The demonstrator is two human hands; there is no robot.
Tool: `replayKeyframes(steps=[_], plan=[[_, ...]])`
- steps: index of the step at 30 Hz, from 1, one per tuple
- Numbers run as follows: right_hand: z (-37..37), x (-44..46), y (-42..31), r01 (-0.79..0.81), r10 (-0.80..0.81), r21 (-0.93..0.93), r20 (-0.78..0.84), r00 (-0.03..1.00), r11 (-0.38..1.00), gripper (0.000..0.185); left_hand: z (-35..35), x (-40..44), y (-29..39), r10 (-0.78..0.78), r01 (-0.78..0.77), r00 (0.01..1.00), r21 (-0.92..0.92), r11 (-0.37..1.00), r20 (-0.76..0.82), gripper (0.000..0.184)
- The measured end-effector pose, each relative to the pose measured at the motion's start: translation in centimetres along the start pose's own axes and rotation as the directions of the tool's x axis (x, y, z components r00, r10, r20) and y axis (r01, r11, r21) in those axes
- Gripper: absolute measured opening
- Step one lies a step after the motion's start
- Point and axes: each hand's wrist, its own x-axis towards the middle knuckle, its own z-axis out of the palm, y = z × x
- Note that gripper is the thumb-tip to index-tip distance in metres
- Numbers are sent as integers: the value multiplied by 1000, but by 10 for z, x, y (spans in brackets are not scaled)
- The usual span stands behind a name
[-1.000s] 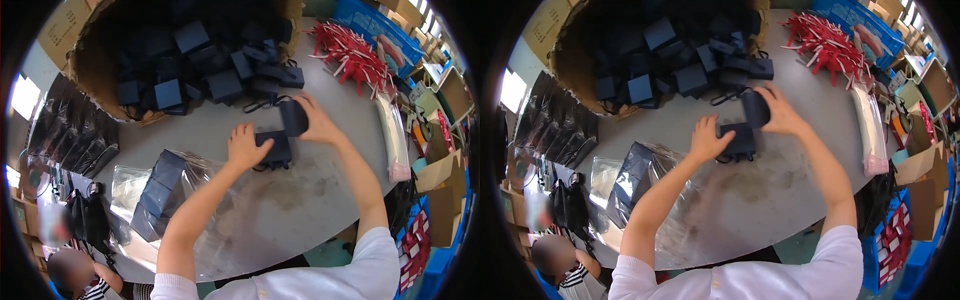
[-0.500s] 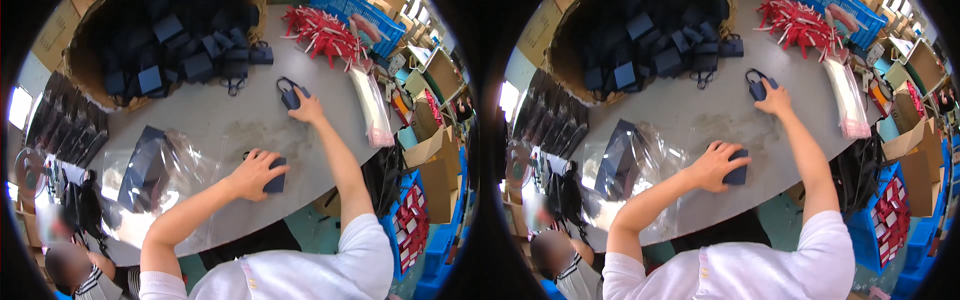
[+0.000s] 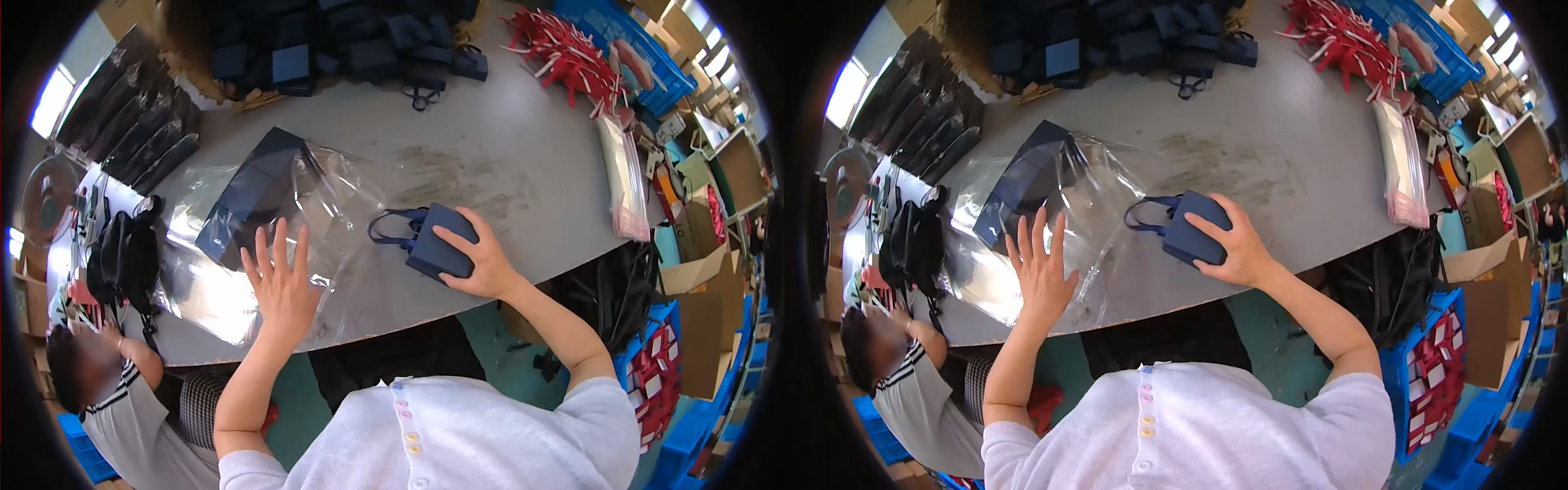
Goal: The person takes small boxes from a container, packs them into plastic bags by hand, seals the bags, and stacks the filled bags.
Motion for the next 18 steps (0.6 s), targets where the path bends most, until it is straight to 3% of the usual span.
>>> replayKeyframes(steps=[2,5,7,8,9,10,11,13,14,16,17,18], plan=[[-4,-2,-3,-48,48,-9,50,998,999,81,9,-8,-14,-31,27,999,110,994,31,76],[-1,-2,-12,-57,60,-51,56,997,997,79,36,-12,-38,-17,44,991,204,978,-133,60],[-9,3,-19,-64,74,-84,118,990,994,80,49,-14,-55,-39,43,984,17,999,-175,36],[-14,9,-22,-81,98,-109,170,981,991,82,46,-11,-57,-60,64,981,18,998,-184,36],[-28,20,-24,-56,85,-192,149,985,980,81,41,-7,-56,-110,73,947,-130,989,-303,26],[-49,33,-31,-60,133,-322,209,969,945,78,34,-5,-53,-170,59,900,-273,960,-401,17],[-73,51,-40,-53,186,-447,259,948,893,76,29,2,-50,-165,31,858,-270,962,-487,16],[-111,87,-74,56,463,-804,396,793,591,67,28,11,-41,-135,30,868,-220,975,-478,16],[-115,101,-78,64,456,-802,402,794,594,67,28,16,-39,-96,13,872,-173,985,-479,16],[-121,124,-82,195,548,-872,441,711,448,63,42,25,-41,-121,-1,862,-240,971,-492,16],[-118,132,-85,197,543,-874,437,717,444,63,44,29,-41,-138,-27,854,-308,951,-502,15],[-111,140,-90,188,502,-830,481,719,525,66,45,32,-43,-141,-26,849,-306,952,-509,15]])
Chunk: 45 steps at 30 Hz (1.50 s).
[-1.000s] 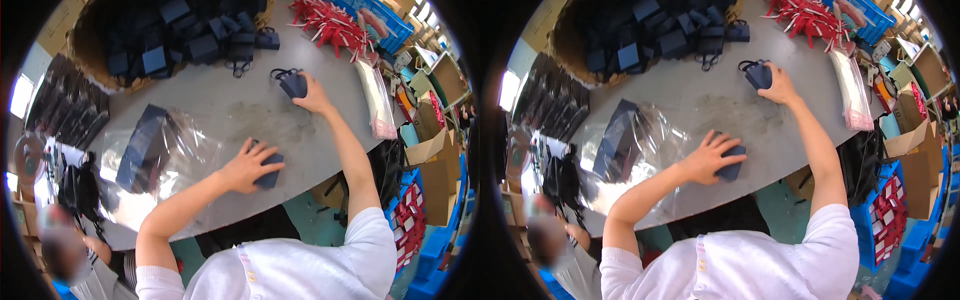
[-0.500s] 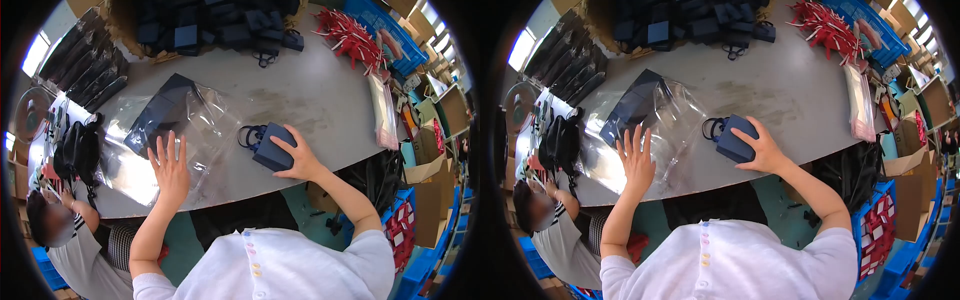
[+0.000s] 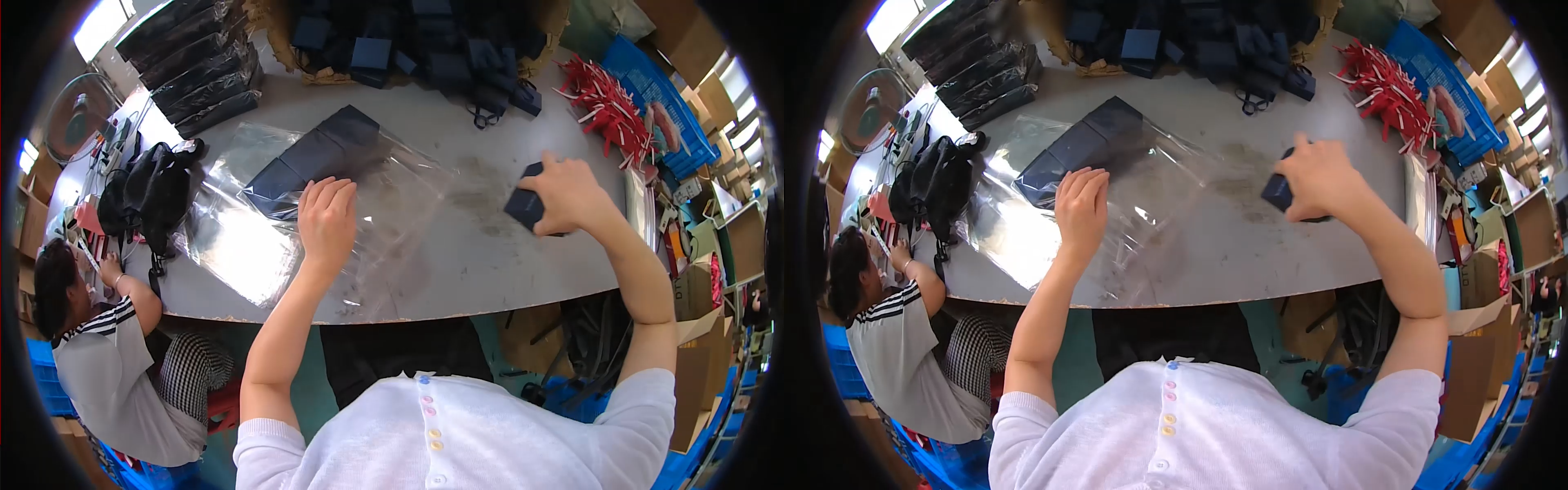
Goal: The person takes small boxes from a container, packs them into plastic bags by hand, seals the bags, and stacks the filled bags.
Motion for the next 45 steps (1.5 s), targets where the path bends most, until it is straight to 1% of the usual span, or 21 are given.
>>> replayKeyframes(steps=[3,6,8,10,11,13,19,20,22,23,25,26,28,30,33,35,39,42,43,44,45], plan=[[0,23,-30,238,-199,307,-154,968,922,69,1,2,0,-48,36,994,-125,992,-94,14],[23,69,-87,422,-286,634,-310,906,648,72,-2,6,4,-1,-25,989,-175,984,-149,14],[25,90,-130,290,-129,699,-274,953,654,75,-4,5,6,39,-68,988,-193,979,-150,17],[30,112,-164,221,129,705,-407,904,674,81,-6,4,7,54,-82,987,-190,978,-149,18],[35,130,-174,229,130,704,-416,900,672,81,-6,3,6,87,-111,987,-185,977,-132,18],[50,161,-190,284,342,626,-688,640,726,79,-1,-3,7,110,-127,989,-193,973,-95,20],[85,140,-180,385,482,677,-726,490,628,64,3,-9,3,86,-93,995,-206,974,-41,20],[97,142,-185,381,484,676,-726,488,631,64,4,-9,3,89,-94,995,-209,973,-36,20],[126,155,-192,493,306,859,-510,804,137,53,6,-11,4,92,-98,995,-223,970,-39,19],[123,156,-189,485,325,864,-501,802,137,53,6,-12,2,117,-111,993,-205,972,20,24],[103,160,-178,681,402,671,-733,548,295,35,1,-6,2,164,-147,983,-186,971,79,28],[100,166,-159,681,420,669,-732,536,297,35,-9,3,6,124,-86,980,-229,970,154,34],[110,181,-96,626,313,718,-696,646,305,25,-14,28,5,129,-54,967,-318,947,220,48],[114,218,-22,446,428,769,-630,648,457,22,1,74,5,242,-150,940,-345,927,240,45],[158,311,74,268,586,791,-593,552,549,35,90,153,-10,293,-163,900,-374,913,322,58],[170,350,113,40,564,731,-559,608,682,58,175,203,-23,339,-209,869,-354,912,361,77],[163,375,127,-66,562,754,-425,710,654,81,282,272,-14,256,-230,858,-113,967,446,100],[106,327,118,-202,469,686,-225,854,699,88,297,286,-11,230,-210,815,-99,973,532,105],[89,309,115,-235,246,658,77,966,716,90,291,284,-12,243,-213,777,-120,970,580,105],[86,298,110,-251,-7,623,381,925,741,92,278,274,-10,232,-202,771,-117,972,594,105],[94,290,104,-247,-18,627,385,923,739,92,257,262,-4,232,-176,744,-151,973,627,104]])
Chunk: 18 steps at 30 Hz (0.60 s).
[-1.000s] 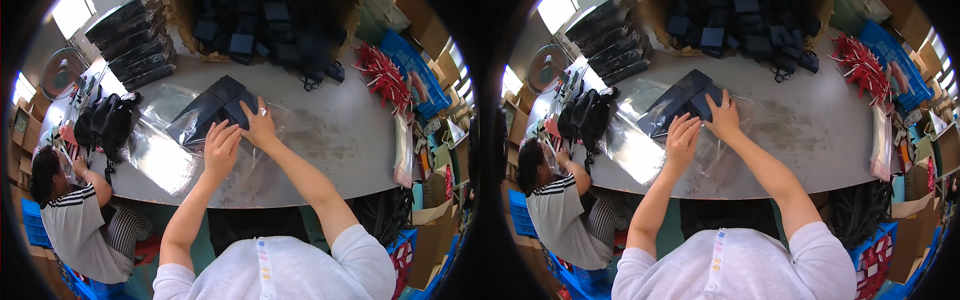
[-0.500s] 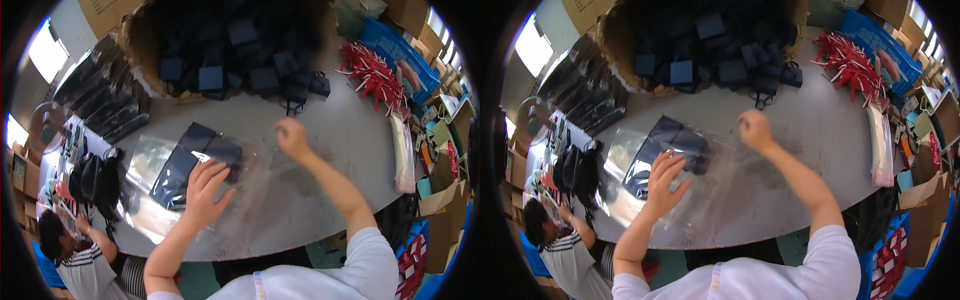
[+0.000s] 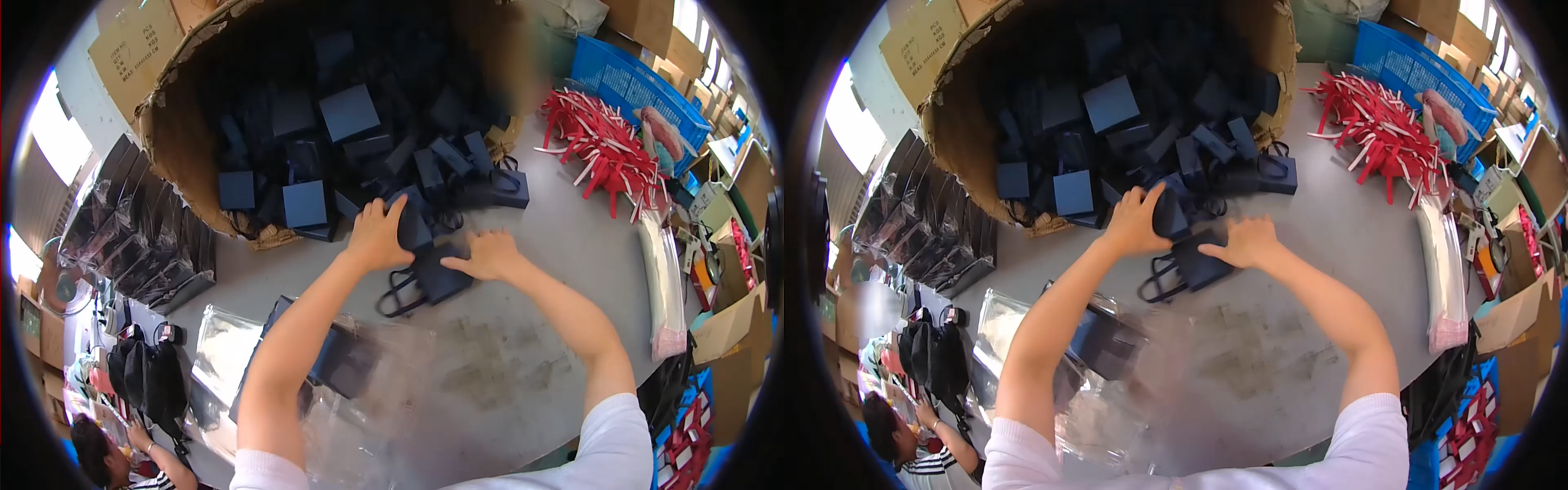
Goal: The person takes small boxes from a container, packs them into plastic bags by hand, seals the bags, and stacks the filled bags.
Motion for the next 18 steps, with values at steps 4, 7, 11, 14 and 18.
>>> replayKeyframes(steps=[4,7,11,14,18], plan=[[46,-1,4,566,-541,-122,-511,668,815,101,-48,-106,74,35,-23,995,-119,993,96,99],[66,-3,-24,715,-689,-29,-300,660,698,114,-60,-202,135,58,-37,986,-135,990,156,92],[90,-39,-66,488,-449,-20,-424,786,873,113,-15,-283,179,-84,100,977,-75,992,194,78],[117,-38,-85,487,-415,29,-480,773,873,108,8,-308,196,-343,344,934,10,939,102,71],[130,-51,-68,422,-425,-120,-474,771,899,106,26,-332,188,-425,425,905,-120,897,34,64]])
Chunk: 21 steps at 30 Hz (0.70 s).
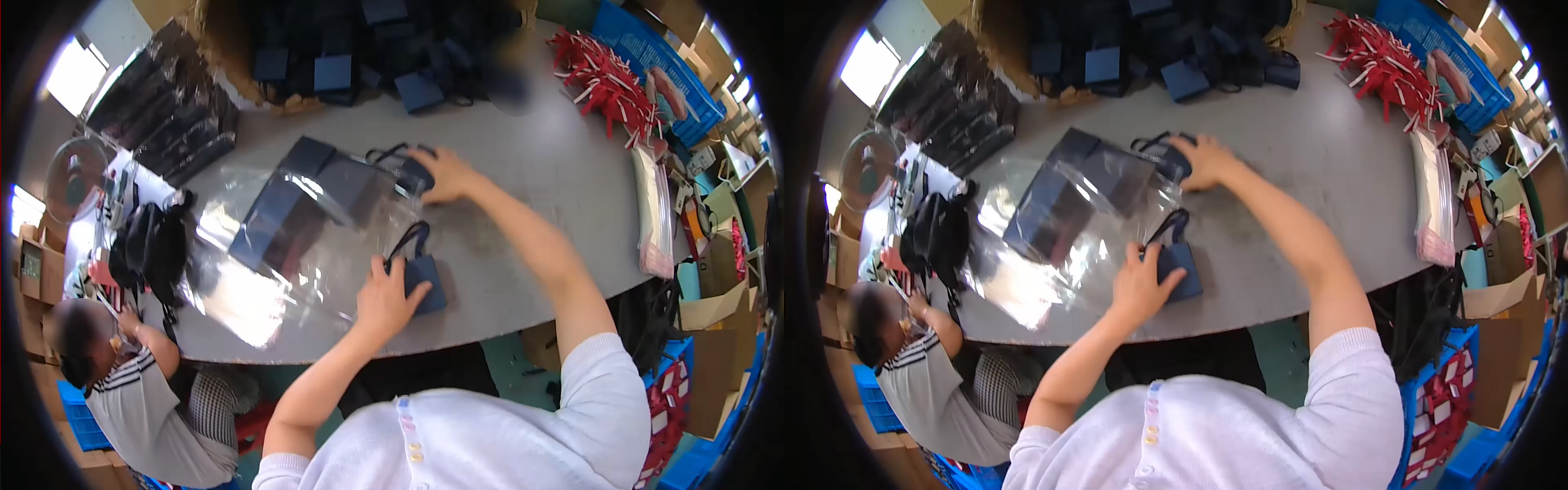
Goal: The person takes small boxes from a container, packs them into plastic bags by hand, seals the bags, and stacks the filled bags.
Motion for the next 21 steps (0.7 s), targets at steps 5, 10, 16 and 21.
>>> replayKeyframes(steps=[5,10,16,21], plan=[[-42,-71,-12,-330,441,402,-223,869,854,87,-10,-17,-5,-79,58,992,-196,979,-101,52],[2,-190,-116,89,73,230,-612,787,969,73,-50,-34,-25,71,-74,888,11,997,-454,61],[70,-203,-169,-63,88,66,-512,854,996,86,-35,-18,-72,121,111,861,416,902,-493,47],[54,-218,-149,-39,113,182,-417,902,983,87,-34,-18,-98,84,-75,802,40,996,-591,22]])
